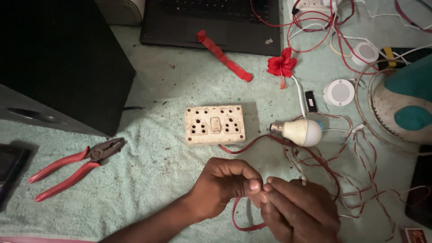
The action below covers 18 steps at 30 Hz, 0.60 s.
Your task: Repairing or rewiring an electrical extension socket box using a screwdriver and wires.
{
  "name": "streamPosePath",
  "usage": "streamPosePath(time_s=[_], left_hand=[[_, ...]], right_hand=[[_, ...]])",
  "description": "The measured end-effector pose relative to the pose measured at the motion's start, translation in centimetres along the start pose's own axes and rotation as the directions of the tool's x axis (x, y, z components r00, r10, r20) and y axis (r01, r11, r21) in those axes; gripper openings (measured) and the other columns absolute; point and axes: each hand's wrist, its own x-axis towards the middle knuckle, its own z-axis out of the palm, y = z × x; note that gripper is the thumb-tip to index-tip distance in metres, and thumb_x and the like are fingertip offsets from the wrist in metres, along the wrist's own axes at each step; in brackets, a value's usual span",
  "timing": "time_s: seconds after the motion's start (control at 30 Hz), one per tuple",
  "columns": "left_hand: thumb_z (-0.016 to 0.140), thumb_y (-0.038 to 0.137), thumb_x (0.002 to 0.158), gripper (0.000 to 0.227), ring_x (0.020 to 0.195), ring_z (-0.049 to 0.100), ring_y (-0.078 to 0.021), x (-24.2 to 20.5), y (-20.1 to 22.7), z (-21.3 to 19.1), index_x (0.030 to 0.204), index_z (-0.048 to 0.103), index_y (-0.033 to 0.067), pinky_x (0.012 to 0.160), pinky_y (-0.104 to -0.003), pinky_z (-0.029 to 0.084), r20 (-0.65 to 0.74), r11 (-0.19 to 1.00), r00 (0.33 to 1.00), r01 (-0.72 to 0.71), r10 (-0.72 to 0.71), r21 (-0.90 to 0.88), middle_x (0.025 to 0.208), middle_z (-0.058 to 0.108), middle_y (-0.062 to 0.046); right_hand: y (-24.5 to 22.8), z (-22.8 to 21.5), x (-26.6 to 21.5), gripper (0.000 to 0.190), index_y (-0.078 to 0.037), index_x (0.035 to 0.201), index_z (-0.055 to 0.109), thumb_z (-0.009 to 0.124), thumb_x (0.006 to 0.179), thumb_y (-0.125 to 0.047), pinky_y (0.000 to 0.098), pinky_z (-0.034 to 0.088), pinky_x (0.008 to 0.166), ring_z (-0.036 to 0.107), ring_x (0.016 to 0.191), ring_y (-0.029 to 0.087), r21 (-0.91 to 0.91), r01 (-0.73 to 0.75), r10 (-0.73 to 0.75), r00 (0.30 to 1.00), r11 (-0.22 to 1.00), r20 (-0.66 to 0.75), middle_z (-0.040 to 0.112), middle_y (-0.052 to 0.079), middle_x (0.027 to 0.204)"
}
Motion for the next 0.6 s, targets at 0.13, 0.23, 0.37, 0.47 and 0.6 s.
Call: streamPosePath(time_s=[0.13, 0.23, 0.37, 0.47, 0.6], left_hand=[[0.067, 0.007, 0.102, 0.013, 0.077, 0.070, -0.0186, 0.1, -0.2, 0.0, 0.104, 0.069, -0.0060, 0.073, -0.033, 0.059, 0.041, 0.998, 0.998, -0.045, 0.046, -0.033, 0.089, 0.074, -0.014], [0.063, 0.012, 0.106, 0.018, 0.065, 0.065, -0.0164, 0.1, 0.5, 0.1, 0.106, 0.067, -0.0049, 0.060, -0.030, 0.054, 0.043, 0.997, 0.996, -0.076, 0.078, -0.029, 0.082, 0.071, -0.013], [0.058, 0.019, 0.109, 0.027, 0.056, 0.061, -0.0148, 0.1, 1.2, 0.2, 0.102, 0.066, -0.0054, 0.050, -0.028, 0.047, 0.038, 0.998, 0.999, 0.021, -0.019, -0.064, 0.075, 0.068, -0.011], [0.059, 0.018, 0.107, 0.025, 0.052, 0.057, -0.0135, 0.2, 1.4, 0.6, 0.103, 0.068, -0.0048, 0.046, -0.026, 0.043, -0.011, 0.996, 0.999, 0.032, -0.033, -0.080, 0.071, 0.064, -0.009], [0.062, 0.015, 0.103, 0.019, 0.050, 0.053, -0.0112, 0.7, 1.4, 0.5, 0.102, 0.070, -0.0034, 0.044, -0.025, 0.039, -0.156, 0.996, 0.987, -0.045, 0.031, -0.083, 0.069, 0.062, -0.006]], right_hand=[[-0.1, 0.3, 0.9, 0.024, -0.004, 0.102, 0.072, 0.081, 0.080, -0.002, 0.0297, 0.059, 0.071, 0.074, 0.084, 0.018, 0.030, -0.013, 0.012, 0.999, 0.999, 0.030, 0.074, 0.011, 0.102], [-0.2, 1.1, 1.2, 0.020, -0.002, 0.103, 0.070, 0.079, 0.085, 0.002, 0.0255, 0.058, 0.069, 0.074, 0.084, 0.017, 0.164, -0.168, 0.170, 0.985, 0.972, 0.005, 0.074, 0.013, 0.102], [0.2, 1.3, 1.1, 0.015, -0.001, 0.105, 0.069, 0.074, 0.091, 0.002, 0.0243, 0.054, 0.067, 0.069, 0.080, 0.013, 0.373, -0.361, 0.389, 0.921, 0.855, 0.001, 0.072, 0.009, 0.101], [1.3, 1.0, 0.2, 0.012, -0.001, 0.107, 0.070, 0.069, 0.096, -0.004, 0.0236, 0.045, 0.062, 0.058, 0.073, 0.009, 0.414, -0.481, 0.497, 0.864, 0.773, 0.077, 0.067, 0.005, 0.094], [1.4, 0.4, 1.0, 0.022, -0.004, 0.111, 0.072, 0.055, 0.102, -0.016, 0.0249, 0.040, 0.061, 0.048, 0.071, 0.007, 0.383, -0.689, 0.643, 0.720, 0.615, 0.262, 0.054, 0.000, 0.087]])
